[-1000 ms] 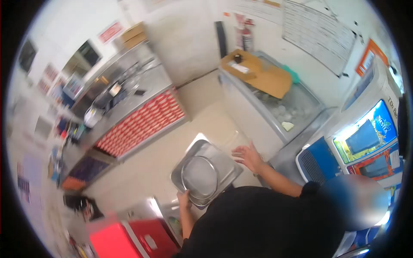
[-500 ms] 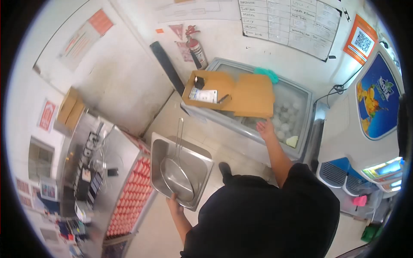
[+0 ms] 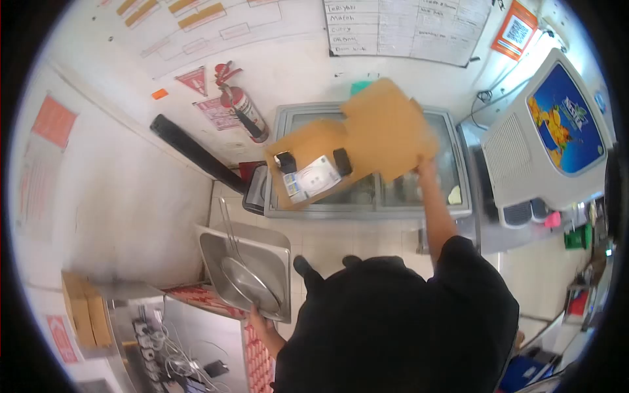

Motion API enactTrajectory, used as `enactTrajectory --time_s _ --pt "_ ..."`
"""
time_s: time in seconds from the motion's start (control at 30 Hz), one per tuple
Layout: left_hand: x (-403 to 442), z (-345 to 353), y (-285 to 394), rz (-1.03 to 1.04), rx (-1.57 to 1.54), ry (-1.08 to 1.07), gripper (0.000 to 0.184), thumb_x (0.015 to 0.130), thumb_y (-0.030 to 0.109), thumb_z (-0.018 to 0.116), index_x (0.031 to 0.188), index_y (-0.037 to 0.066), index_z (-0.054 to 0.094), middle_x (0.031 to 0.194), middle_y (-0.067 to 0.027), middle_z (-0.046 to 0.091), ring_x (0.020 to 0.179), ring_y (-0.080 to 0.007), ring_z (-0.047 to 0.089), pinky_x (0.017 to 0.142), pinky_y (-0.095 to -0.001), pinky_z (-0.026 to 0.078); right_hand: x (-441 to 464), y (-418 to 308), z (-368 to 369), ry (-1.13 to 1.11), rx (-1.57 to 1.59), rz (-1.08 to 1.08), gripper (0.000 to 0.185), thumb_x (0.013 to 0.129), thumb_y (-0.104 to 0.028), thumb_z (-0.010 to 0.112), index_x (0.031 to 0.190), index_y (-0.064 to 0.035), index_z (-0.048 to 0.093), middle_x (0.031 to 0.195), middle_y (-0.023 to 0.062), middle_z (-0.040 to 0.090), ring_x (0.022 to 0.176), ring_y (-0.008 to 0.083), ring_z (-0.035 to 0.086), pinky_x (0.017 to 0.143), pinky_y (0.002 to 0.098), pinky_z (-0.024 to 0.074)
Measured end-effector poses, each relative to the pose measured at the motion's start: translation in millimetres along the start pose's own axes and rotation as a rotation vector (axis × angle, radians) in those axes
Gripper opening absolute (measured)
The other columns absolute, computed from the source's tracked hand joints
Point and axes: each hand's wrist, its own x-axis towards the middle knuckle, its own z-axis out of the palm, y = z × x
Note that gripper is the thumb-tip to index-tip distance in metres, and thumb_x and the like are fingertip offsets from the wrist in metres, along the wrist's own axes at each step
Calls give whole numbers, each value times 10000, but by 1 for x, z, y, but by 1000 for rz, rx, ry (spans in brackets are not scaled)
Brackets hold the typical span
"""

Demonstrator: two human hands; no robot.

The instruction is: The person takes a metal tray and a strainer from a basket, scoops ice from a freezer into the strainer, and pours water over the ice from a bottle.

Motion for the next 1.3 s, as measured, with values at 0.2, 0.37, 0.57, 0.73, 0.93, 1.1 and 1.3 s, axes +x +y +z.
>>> enactTrajectory --time_s 0.2,0.37,0.57,0.73,0.93,1.1,1.3 --pt "153 48 95 -42 365 -180 524 819 32 641 1315 -67 503 1207 -175 594 1062 -327 615 901 -464 527 -58 -86 -78 185 264 -87 391 935 -313 677 1207 -34 644 1005 86 691 853 215 673 641 368 547" --pt "256 87 136 -107 481 -279 514 802 6 641 1300 -26 520 1164 -150 599 1017 -297 617 880 -440 524 -34 -69 -141 426 83 -102 367 882 -213 670 1143 44 658 907 108 694 768 198 664 636 362 534" --pt "309 122 134 -136 477 -406 513 832 3 643 1326 -12 503 1153 -137 604 1013 -288 623 886 -425 521 -51 -101 -206 755 -350 -113 383 849 -226 639 1127 34 676 995 233 731 923 377 710 783 456 536" --pt "298 168 115 -182 475 -395 486 848 7 645 1311 -34 505 1158 -125 605 1040 -263 614 887 -412 519 -44 -116 -221 871 -686 -240 366 898 -250 609 1178 -24 677 991 239 717 954 443 678 841 500 516" --pt "293 213 95 -160 524 -412 483 841 18 649 1302 -37 517 1151 -127 608 1031 -276 622 881 -428 526 -84 -128 -162 792 -936 -367 432 944 -154 557 1374 -119 584 1149 200 663 1056 413 641 878 489 513" --pt "253 263 88 -136 560 -385 480 834 24 646 1292 -37 518 1142 -129 605 1031 -287 618 895 -435 522 -108 -60 -136 396 -1150 -606 633 862 14 524 1455 -205 538 1378 176 523 1259 398 514 1018 494 444" --pt "238 261 87 -111 547 -276 446 823 18 633 1256 -44 542 1122 -146 605 1017 -296 625 879 -433 529 -170 -72 -54 -219 -1220 -386 1105 666 -349 833 1598 -140 276 1592 200 263 1493 410 195 1185 596 150"
